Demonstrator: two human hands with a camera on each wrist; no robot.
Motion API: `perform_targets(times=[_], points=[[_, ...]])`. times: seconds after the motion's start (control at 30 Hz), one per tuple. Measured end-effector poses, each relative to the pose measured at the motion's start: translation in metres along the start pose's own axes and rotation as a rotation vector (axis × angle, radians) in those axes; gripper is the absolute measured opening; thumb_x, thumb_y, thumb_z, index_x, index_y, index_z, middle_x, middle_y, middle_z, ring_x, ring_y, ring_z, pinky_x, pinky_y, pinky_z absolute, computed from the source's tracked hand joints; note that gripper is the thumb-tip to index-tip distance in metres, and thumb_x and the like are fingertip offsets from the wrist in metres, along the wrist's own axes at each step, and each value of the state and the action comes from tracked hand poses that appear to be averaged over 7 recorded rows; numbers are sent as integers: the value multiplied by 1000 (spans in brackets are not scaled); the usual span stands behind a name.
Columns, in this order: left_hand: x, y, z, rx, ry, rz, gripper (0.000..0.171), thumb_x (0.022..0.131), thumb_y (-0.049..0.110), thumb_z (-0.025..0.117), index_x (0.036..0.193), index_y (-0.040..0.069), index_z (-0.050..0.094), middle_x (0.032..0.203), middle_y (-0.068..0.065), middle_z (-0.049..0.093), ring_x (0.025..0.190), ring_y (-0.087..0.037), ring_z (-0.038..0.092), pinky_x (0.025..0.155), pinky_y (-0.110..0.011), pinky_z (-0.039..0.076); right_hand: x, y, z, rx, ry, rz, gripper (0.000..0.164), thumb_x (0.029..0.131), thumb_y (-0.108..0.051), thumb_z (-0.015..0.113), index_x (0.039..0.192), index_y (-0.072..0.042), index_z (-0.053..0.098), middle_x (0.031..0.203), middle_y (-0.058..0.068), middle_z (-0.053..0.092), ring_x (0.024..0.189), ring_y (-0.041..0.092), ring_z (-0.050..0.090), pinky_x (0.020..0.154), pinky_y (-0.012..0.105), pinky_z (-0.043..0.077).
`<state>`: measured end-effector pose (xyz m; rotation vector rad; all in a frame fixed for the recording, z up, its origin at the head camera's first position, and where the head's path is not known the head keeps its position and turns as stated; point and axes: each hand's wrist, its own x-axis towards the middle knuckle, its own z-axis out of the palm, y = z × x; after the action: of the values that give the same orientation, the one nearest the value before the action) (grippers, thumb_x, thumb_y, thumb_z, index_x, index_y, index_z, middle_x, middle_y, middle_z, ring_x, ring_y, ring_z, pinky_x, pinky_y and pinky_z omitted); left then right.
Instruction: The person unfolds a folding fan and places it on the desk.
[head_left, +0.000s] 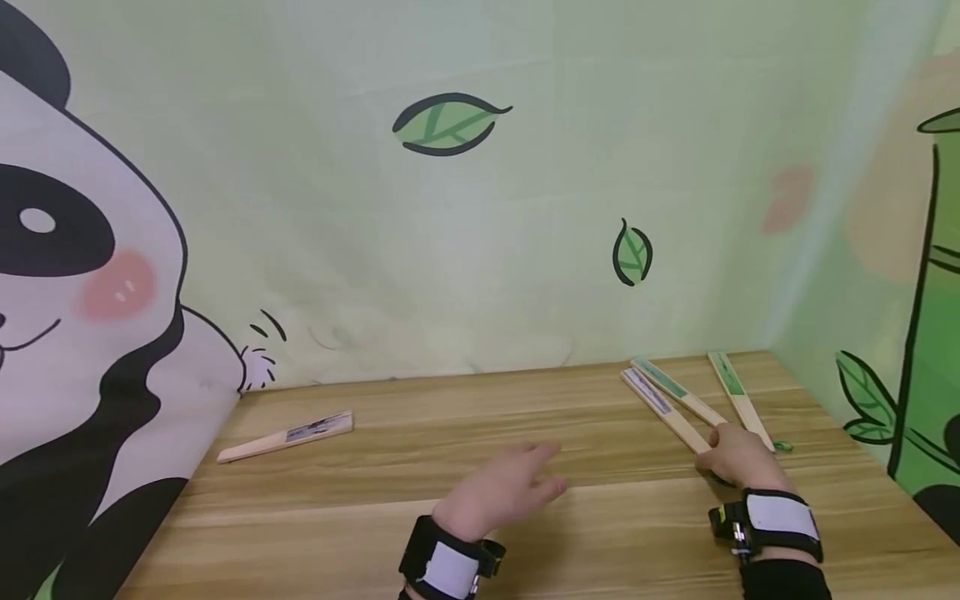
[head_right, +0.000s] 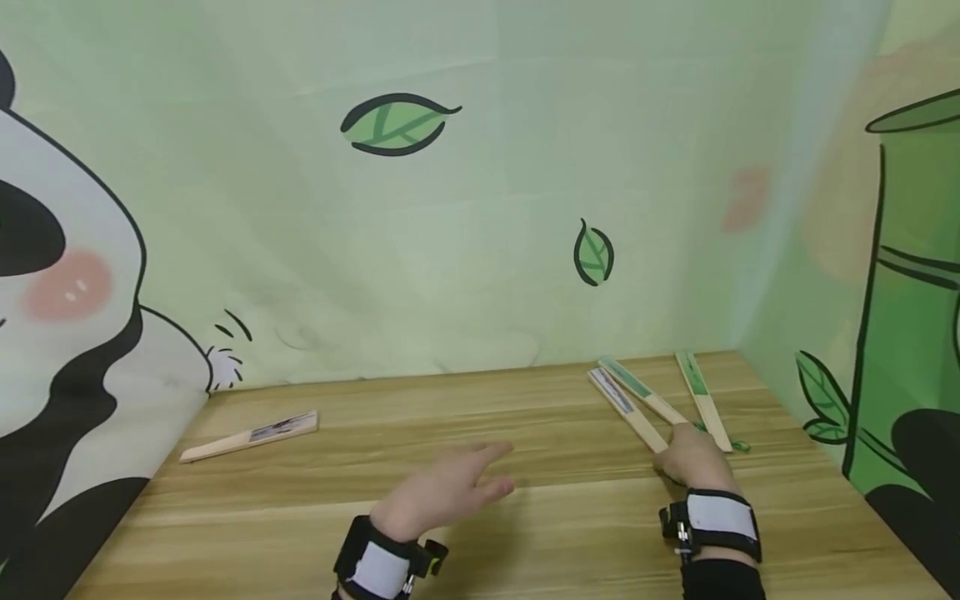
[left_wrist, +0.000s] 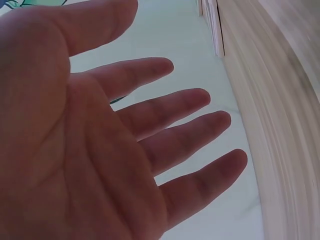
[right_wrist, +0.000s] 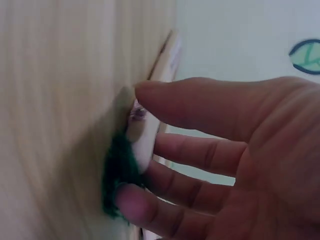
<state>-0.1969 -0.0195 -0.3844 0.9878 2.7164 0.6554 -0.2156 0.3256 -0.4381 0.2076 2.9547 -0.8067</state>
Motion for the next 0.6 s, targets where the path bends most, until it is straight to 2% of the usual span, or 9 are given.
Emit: perform_targets(times=[0.1, 0.33, 0.5, 0.6], points=[[0, 2, 1, 2, -11, 23, 53, 101, 40, 53, 144, 10, 47, 140, -9, 53, 128, -21, 50, 106, -36, 41, 2, -1, 5, -4, -17, -18, 19, 80, -12, 67, 78, -1, 52, 68, 7, 49, 61, 22, 49, 52, 29, 38], [2, 9, 3, -5, -59, 71, 54, 101, 43, 50, 144, 11, 47, 143, -3, 51, 131, -17, 47, 108, -32, 38, 1, -2, 10, 13, -71, 2, 24, 79, -17, 67, 67, -6, 49, 61, 2, 45, 54, 18, 45, 48, 26, 34], [4, 12, 7, -19, -69, 132, 51, 101, 37, 53, 144, 10, 46, 143, -3, 51, 131, -14, 46, 108, -29, 36, 0, -5, 8, 32, -128, 10, 23, 84, -18, 64, 71, -6, 50, 64, 5, 50, 55, 19, 51, 47, 27, 42], [7, 15, 11, -25, -54, 173, 47, 102, 34, 54, 141, 10, 50, 137, -3, 57, 124, -12, 52, 103, -26, 41, -2, -10, 5, 67, -156, 1, 24, 90, -17, 60, 70, -7, 50, 63, 5, 55, 51, 18, 57, 45, 26, 43]])
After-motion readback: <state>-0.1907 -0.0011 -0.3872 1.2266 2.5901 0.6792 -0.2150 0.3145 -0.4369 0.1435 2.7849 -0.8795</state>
